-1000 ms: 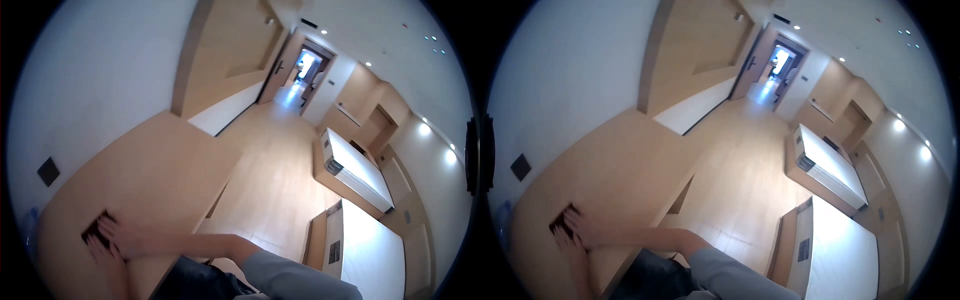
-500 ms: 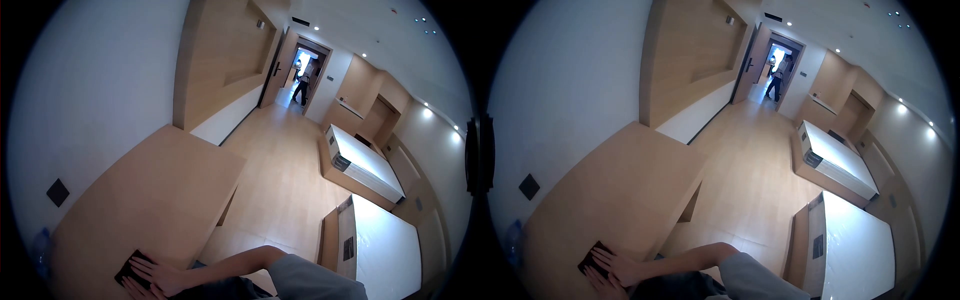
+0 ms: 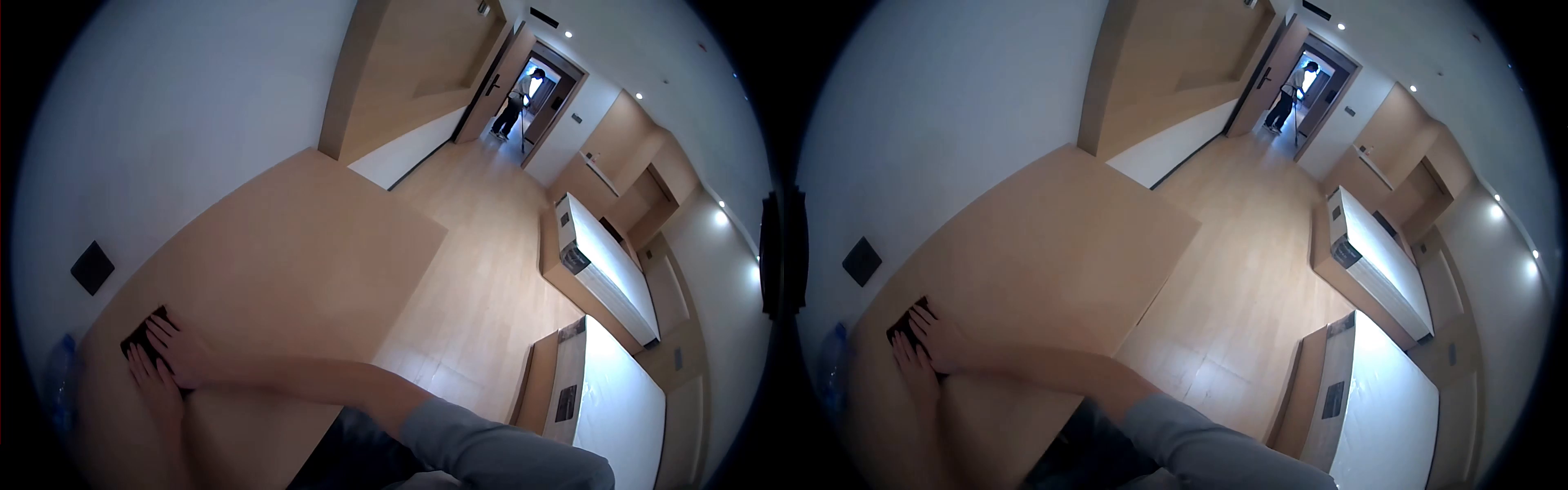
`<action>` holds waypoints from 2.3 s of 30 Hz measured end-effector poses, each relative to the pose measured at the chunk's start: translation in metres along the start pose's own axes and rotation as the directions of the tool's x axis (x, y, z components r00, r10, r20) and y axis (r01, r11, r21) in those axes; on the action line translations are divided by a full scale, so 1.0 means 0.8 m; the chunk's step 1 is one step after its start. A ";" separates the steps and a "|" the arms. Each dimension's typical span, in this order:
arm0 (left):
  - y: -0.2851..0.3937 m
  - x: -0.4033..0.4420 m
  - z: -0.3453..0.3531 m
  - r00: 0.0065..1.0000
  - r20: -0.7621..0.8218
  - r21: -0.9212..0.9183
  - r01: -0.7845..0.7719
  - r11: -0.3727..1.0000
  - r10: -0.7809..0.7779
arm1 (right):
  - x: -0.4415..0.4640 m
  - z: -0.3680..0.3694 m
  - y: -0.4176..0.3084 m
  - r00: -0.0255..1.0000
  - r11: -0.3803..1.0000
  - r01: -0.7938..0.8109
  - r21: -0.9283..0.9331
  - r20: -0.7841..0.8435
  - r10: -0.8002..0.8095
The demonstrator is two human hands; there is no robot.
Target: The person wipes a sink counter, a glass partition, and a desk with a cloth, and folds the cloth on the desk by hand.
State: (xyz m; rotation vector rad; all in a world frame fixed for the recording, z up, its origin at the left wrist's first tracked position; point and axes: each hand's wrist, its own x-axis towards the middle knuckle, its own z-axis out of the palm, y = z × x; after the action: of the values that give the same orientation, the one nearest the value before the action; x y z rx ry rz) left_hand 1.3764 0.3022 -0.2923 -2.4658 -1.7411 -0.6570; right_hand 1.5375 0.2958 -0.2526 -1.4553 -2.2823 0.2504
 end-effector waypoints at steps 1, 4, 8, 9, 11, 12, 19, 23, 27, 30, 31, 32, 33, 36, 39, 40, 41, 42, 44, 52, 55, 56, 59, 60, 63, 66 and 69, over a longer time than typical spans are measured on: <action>-0.008 0.015 0.005 1.000 0.002 -0.003 0.000 1.000 0.000 | 0.015 0.003 0.006 1.000 1.000 -0.006 -0.007 -0.008 0.006; -0.002 0.039 -0.008 0.994 0.096 -0.020 0.045 0.999 -0.042 | 0.035 0.014 0.015 1.000 1.000 -0.023 0.004 -0.020 0.023; -0.031 0.061 0.006 0.993 0.114 0.017 0.026 1.000 -0.028 | 0.056 0.026 0.022 0.996 1.000 -0.001 0.010 -0.093 0.002; -0.032 0.065 0.006 0.990 0.134 0.047 0.037 0.998 -0.043 | 0.057 0.028 0.024 0.993 0.999 -0.001 0.039 -0.119 0.005; -0.025 0.076 -0.005 0.983 0.171 0.107 0.041 0.993 -0.059 | 0.060 0.023 0.022 0.984 0.996 -0.006 0.094 -0.179 0.023; -0.029 0.081 -0.001 0.986 0.162 0.099 0.032 0.995 -0.048 | 0.060 0.018 0.020 0.982 0.997 -0.013 0.078 -0.189 0.028; -0.021 0.044 0.004 0.992 0.128 -0.041 0.003 0.999 0.003 | 0.021 0.038 0.025 0.903 0.983 0.082 -0.165 -0.405 -0.143; 0.061 -0.037 -0.081 0.993 0.112 -0.438 0.019 0.899 0.033 | -0.078 0.026 0.000 0.909 0.980 0.130 -0.152 -0.375 -0.179; 0.122 -0.176 -0.090 0.997 0.067 -0.027 0.026 0.999 -0.024 | -0.202 -0.030 -0.058 0.982 0.992 0.108 -0.068 -0.149 -0.117; 0.162 -0.244 -0.166 0.993 0.115 -0.173 0.020 0.985 0.000 | -0.278 -0.081 -0.076 0.982 0.982 0.187 0.006 -0.034 -0.187; 0.162 -0.253 -0.177 0.995 0.100 -0.237 -0.004 0.972 0.029 | -0.290 -0.095 -0.069 0.979 0.977 0.203 0.060 -0.009 -0.203; 0.165 -0.264 -0.180 0.995 0.085 -0.305 -0.030 0.952 0.059 | -0.306 -0.103 -0.061 0.977 0.971 0.210 0.113 0.017 -0.213; 0.163 -0.277 -0.182 0.987 0.123 -0.291 -0.061 0.955 0.101 | -0.320 -0.108 -0.056 0.967 0.966 0.240 0.093 0.069 -0.247; 0.146 -0.292 -0.183 0.968 0.131 -0.233 -0.179 0.956 0.213 | -0.333 -0.115 -0.045 0.932 0.939 0.344 -0.002 0.123 -0.341; 0.134 -0.303 -0.170 0.961 -0.006 -0.209 -0.272 0.939 0.277 | -0.340 -0.104 -0.041 0.917 0.913 0.398 -0.090 0.022 -0.398; 0.132 -0.304 -0.168 0.955 -0.048 -0.235 -0.297 0.926 0.294 | -0.344 -0.101 -0.042 0.913 0.911 0.404 -0.081 -0.022 -0.407; 0.129 -0.305 -0.167 0.948 -0.089 -0.262 -0.320 0.911 0.307 | -0.346 -0.099 -0.041 0.907 0.909 0.411 -0.072 -0.062 -0.416; 0.124 -0.306 -0.166 0.944 -0.104 -0.267 -0.330 0.905 0.313 | -0.347 -0.097 -0.039 0.900 0.900 0.427 -0.082 -0.057 -0.432; 0.108 -0.302 -0.158 0.935 -0.134 -0.282 -0.353 0.892 0.327 | -0.341 -0.089 -0.032 0.886 0.884 0.455 -0.105 -0.045 -0.462; 0.124 -0.260 -0.232 0.988 0.011 -0.710 0.115 0.695 -0.152 | -0.299 -0.150 -0.077 0.991 0.872 0.107 0.478 -0.118 -0.057; 0.136 -0.252 -0.265 0.955 0.059 -0.820 0.213 0.531 -0.291 | -0.294 -0.190 -0.104 0.996 0.777 -0.058 0.627 -0.022 0.092; 0.136 -0.241 -0.269 0.947 0.047 -0.850 0.206 0.485 -0.319 | -0.284 -0.199 -0.105 0.993 0.760 -0.084 0.645 -0.008 0.117; 0.125 -0.200 -0.263 0.934 0.133 -0.793 0.301 0.529 -0.332 | -0.242 -0.192 -0.086 0.958 0.711 -0.286 0.642 0.169 0.233; 0.121 -0.186 -0.257 0.929 0.136 -0.761 0.320 0.564 -0.344 | -0.227 -0.178 -0.074 0.967 0.691 -0.238 0.682 0.097 0.236; 0.114 -0.174 -0.222 0.928 0.063 -0.593 0.331 0.734 -0.367 | -0.215 -0.135 -0.047 0.962 0.760 -0.159 0.630 -0.076 0.264; 0.114 -0.193 -0.189 0.955 -0.105 -0.332 0.228 0.915 -0.276 | -0.232 -0.116 -0.042 0.969 0.948 -0.123 0.293 -0.170 0.178; 0.119 -0.232 -0.173 0.991 -0.041 -0.270 0.109 0.957 -0.125 | -0.268 -0.096 -0.040 0.983 0.976 -0.009 0.218 -0.179 0.050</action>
State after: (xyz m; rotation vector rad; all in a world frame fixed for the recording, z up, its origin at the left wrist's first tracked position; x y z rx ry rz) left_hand 1.3692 0.0637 -0.2160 -2.4906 -1.9017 -1.0273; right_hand 1.6226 0.0837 -0.2257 -1.3428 -2.0192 0.3475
